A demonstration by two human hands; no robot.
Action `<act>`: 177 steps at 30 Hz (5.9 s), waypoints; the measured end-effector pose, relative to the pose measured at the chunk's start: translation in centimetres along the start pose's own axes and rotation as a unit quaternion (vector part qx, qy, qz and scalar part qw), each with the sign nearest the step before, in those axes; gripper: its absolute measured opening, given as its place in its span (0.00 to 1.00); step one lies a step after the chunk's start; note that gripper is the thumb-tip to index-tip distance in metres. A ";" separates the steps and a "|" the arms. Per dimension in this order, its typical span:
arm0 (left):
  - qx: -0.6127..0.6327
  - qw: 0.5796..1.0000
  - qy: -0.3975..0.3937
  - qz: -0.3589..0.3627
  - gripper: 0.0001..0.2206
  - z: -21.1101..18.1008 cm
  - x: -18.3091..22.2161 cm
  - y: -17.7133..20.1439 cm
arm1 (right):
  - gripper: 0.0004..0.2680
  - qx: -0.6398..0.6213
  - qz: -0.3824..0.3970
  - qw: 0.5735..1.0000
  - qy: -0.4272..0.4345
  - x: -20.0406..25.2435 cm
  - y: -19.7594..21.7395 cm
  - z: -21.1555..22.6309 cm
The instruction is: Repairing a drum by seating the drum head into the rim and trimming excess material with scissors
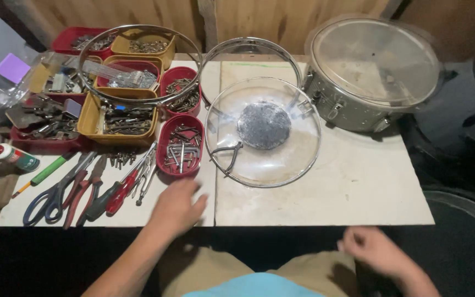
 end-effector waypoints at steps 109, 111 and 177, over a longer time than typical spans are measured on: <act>0.323 0.908 0.079 0.256 0.21 -8.3 4.2 -3.3 | 0.10 -0.643 -0.289 0.684 0.187 -0.7 6.4 17.5; 0.342 0.900 0.081 0.257 0.20 -8.0 4.1 -3.7 | 0.10 -0.640 -0.292 0.686 0.185 -0.5 6.4 17.8; 0.193 0.970 0.004 0.151 0.10 -9.2 3.3 -3.9 | 0.11 -0.654 -0.267 0.684 0.183 -2.2 6.3 17.8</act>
Point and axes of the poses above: each hand's wrist, its own x-axis away from the middle knuckle, its own y-axis out of the back of the hand, z = x × y, the point moved 7 cm from there along -x, towards the middle knuckle, and after that the axes turned 3 degrees about -x, right-handed, at the moved point
